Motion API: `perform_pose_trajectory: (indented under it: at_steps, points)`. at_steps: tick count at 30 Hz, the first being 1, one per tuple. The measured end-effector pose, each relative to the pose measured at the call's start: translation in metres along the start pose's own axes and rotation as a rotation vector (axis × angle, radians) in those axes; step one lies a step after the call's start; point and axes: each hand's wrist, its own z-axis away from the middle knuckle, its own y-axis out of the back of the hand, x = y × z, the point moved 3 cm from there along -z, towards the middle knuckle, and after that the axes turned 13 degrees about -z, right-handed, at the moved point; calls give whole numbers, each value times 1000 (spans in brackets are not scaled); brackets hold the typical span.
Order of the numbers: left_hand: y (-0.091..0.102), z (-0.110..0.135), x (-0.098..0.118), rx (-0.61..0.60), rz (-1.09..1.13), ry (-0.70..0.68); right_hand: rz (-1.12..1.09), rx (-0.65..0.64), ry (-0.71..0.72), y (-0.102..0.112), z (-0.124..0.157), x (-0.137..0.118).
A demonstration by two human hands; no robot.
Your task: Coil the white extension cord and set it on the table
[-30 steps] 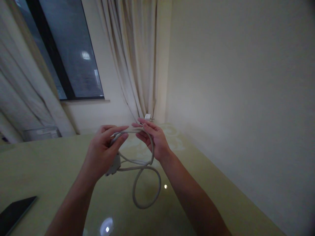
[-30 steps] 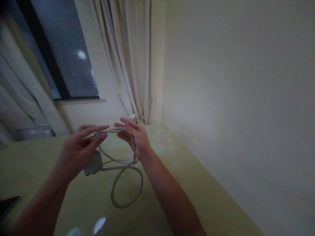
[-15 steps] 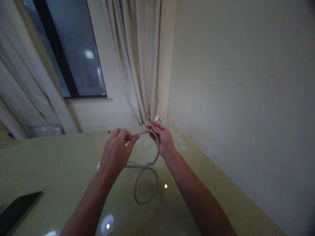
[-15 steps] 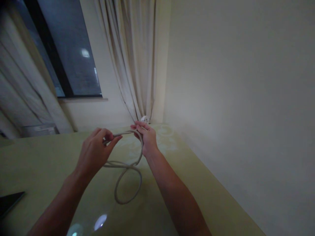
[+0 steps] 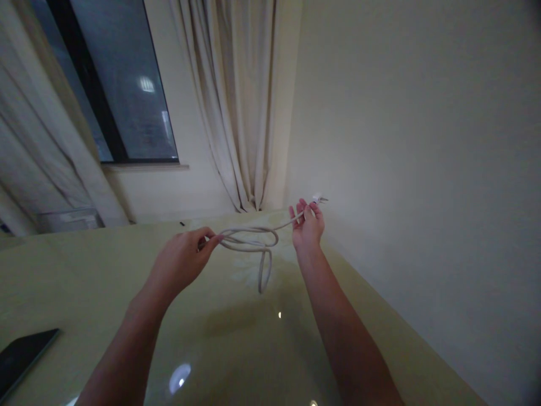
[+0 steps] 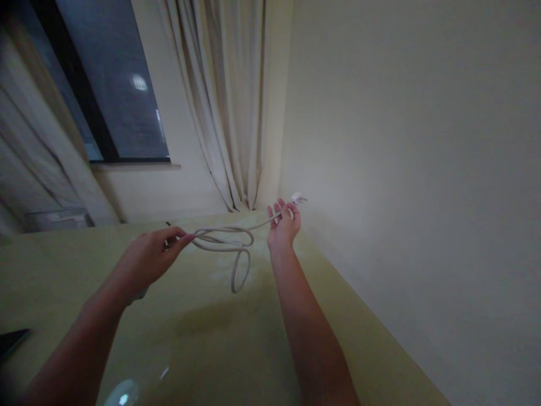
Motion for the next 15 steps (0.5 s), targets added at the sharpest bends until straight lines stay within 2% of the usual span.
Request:
perform_pose_trajectory:
  at_steps: [2,4,6,10,15]
  points:
    - [-16,-1,8,-81,32,-1,-48,17,-21,-2,6,5]
    - [-29,-2,16,-141,116,-17,9,10,-105,-3,10,12]
    - [-34,-3,21,-135,175,-21,102,-21,-202,-1,11,19]
    - [-24,-2,22,-37,176,-17,175,-29,-259,8,5,28]
    - [1,2,7,5,197,51,196,50,-102,19,-17,16]
